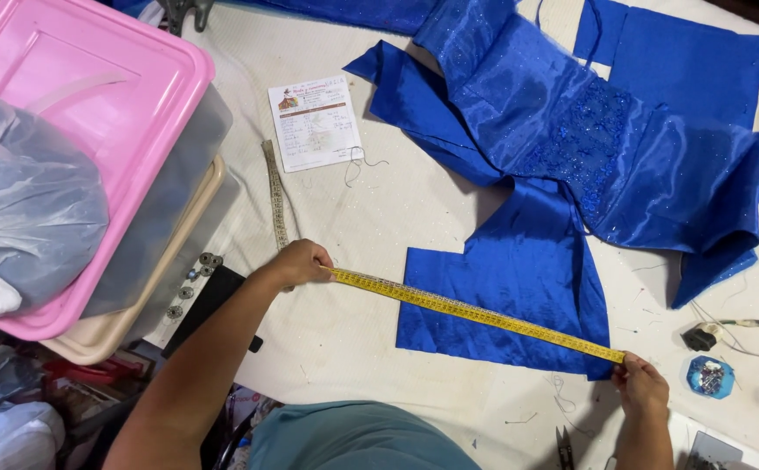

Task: The person assembles and aligns sections of a blue fabric garment on a work table, then uses a measuring tape to check the length and width of the textile parts.

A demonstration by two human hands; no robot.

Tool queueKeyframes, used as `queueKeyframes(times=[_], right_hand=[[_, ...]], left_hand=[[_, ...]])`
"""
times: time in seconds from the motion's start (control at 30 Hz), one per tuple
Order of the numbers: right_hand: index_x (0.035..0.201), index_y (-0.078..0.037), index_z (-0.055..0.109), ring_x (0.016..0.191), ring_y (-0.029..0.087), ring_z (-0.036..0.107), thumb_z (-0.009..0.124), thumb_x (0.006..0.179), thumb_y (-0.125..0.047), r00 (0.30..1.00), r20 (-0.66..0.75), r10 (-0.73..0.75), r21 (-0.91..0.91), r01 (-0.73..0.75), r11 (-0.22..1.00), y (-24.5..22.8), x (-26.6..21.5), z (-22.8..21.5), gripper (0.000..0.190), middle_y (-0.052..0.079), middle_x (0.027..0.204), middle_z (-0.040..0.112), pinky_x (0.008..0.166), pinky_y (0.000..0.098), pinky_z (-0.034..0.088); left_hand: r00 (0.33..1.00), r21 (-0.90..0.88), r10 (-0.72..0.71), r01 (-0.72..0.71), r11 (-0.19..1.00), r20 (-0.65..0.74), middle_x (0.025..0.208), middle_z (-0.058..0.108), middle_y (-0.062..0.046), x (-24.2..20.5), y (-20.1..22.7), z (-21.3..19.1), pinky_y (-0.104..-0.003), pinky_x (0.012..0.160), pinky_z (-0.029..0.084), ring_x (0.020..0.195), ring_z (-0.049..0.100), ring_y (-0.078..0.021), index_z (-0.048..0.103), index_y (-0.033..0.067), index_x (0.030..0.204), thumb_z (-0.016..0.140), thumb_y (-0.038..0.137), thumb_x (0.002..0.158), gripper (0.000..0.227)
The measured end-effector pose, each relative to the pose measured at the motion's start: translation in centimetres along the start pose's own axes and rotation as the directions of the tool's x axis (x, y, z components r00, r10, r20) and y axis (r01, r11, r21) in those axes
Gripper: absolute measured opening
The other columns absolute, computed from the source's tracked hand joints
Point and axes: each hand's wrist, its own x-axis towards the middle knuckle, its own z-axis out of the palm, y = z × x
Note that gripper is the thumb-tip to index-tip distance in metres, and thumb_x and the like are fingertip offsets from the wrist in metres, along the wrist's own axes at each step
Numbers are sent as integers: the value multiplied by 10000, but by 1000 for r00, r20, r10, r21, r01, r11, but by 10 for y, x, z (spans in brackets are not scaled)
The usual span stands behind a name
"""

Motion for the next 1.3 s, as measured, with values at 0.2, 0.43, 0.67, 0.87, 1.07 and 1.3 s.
queueKeyframes(times=[0.2, 0.43, 0.67, 0.87, 1.07, 1.3], right_hand=[[1064, -75, 663, 755, 127, 601, 668, 1000, -159, 1000, -6, 25, -46, -25, 999, -4, -4, -2, 106, 71, 885, 633, 668, 262, 576], [1048, -67, 646, 677, 113, 567, 674, 989, -144, 1000, 21, 10, -1, -10, 1000, 3, 9, 0, 101, 68, 834, 607, 617, 254, 541], [994, -83, 635, 721, 134, 586, 681, 998, -167, 1000, -11, 6, -76, -6, 997, -1, 2, 1, 96, 81, 862, 621, 656, 269, 559], [997, -78, 647, 731, 147, 587, 667, 1005, -146, 1000, 20, -23, -67, 24, 997, 2, 5, 0, 71, 79, 858, 623, 658, 279, 548], [1021, -74, 664, 756, 162, 586, 650, 1014, -141, 1000, 23, -14, -91, 16, 996, -1, 0, 1, 69, 82, 865, 631, 674, 289, 540], [1005, -79, 673, 712, 149, 571, 659, 1013, -148, 999, 39, -23, -67, 26, 997, 2, 5, 0, 71, 67, 826, 620, 636, 279, 530]], left_hand=[[999, 44, -52, 52, 998, 9, 684, 547, -43, -1, 6, 0, -293, 426, 299, 510, 413, -148, 749, 120, 1079, 672, 310, 946, 244], [994, -40, -99, 98, 994, -41, 708, 553, -46, 0, 9, 5, -310, 423, 302, 533, 430, -163, 740, 107, 974, 632, 232, 936, 170], [979, -114, -130, 113, 987, -157, 722, 631, -25, 3, 9, 11, -322, 461, 359, 609, 531, -145, 706, 130, 831, 698, 227, 833, 97], [973, -150, -141, 114, 982, -185, 661, 604, -26, 2, 10, 12, -320, 410, 341, 554, 511, -139, 659, 140, 788, 711, 241, 819, 118], [969, -125, -112, 85, 989, -222, 693, 637, -25, 18, 2, 17, -336, 392, 388, 570, 550, -151, 653, 140, 782, 732, 266, 828, 155], [970, -121, -64, 36, 992, -236, 1138, 706, 2, 31, -4, 17, -332, 590, 476, 860, 639, -170, 644, 169, 1005, 722, 184, 823, 198]])
